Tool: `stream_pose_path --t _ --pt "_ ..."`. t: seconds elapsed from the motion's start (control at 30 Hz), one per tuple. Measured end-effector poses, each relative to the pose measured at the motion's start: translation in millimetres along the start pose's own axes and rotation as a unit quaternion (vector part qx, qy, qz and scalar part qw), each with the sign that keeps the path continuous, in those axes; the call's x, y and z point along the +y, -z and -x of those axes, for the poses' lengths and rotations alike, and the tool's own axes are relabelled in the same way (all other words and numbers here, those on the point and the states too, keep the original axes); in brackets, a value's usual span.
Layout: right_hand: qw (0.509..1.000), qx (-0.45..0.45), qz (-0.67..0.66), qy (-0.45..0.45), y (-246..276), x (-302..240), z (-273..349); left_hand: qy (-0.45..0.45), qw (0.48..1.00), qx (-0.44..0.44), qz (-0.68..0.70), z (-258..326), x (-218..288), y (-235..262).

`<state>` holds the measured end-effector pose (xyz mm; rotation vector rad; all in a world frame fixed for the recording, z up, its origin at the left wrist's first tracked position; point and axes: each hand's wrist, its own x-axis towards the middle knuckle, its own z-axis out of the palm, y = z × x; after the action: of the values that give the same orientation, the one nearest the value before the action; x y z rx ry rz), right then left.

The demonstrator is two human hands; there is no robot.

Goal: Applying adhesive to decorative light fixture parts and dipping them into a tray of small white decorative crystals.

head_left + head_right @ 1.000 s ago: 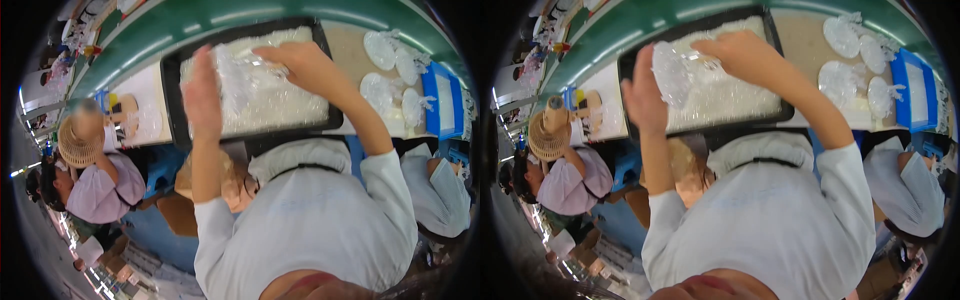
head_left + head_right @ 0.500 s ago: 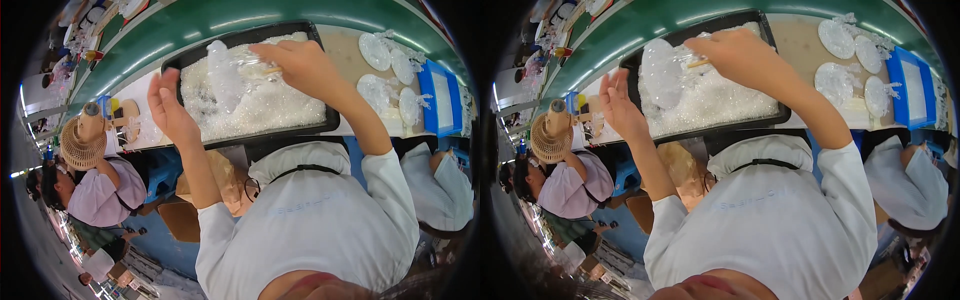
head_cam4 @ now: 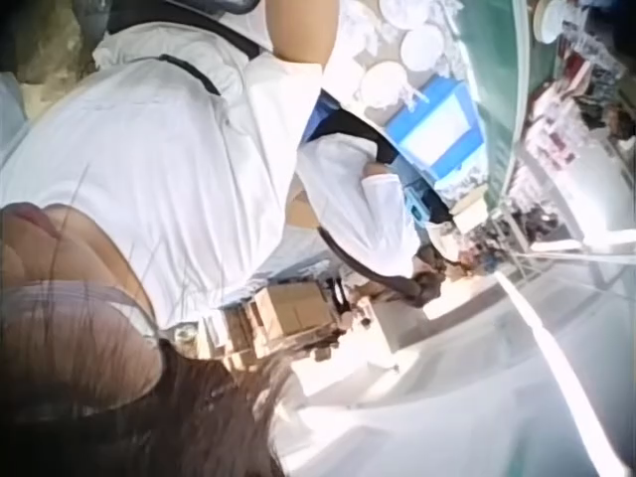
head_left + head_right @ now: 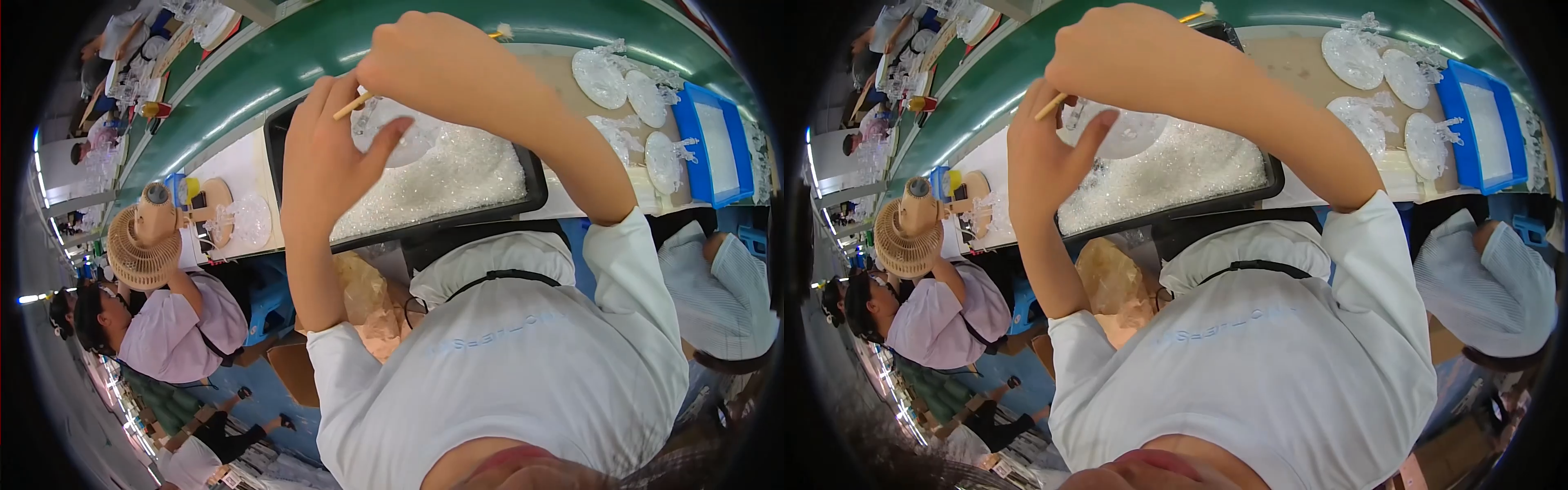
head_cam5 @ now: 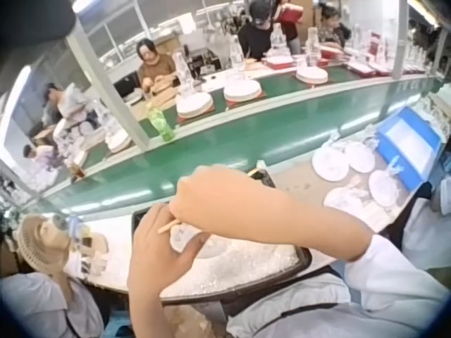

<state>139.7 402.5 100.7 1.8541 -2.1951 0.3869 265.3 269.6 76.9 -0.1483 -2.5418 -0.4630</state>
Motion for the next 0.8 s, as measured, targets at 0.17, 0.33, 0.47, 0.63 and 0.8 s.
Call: stream_pose_path --t 0.17,0.33,0.47,0.63,0.8 --pt "0.999 0.031 -0.011 0.023 14.5 13.5 3.4 -0.007 0.998 -0.034 -0.047 -9.7 -17.4 -4.9" --pt "0.847 0.375 -0.303 -0.224 3.4 -5.2 74.7 -0.014 0.988 0.1 -0.118 14.5 -38.8 -27.5" --pt "0.762 0.538 -0.357 -0.057 -62.2 -19.9 94.4 0.007 0.97 0.197 -0.139 31.1 -36.4 -37.7" --pt "0.798 0.462 -0.386 0.026 -86.0 -37.9 110.1 -0.029 0.951 0.263 -0.16 34.7 -25.8 -38.5" --pt "0.904 0.335 -0.265 0.004 -74.0 -40.3 91.4 0.019 0.954 0.233 -0.188 44.4 -10.6 -34.3"
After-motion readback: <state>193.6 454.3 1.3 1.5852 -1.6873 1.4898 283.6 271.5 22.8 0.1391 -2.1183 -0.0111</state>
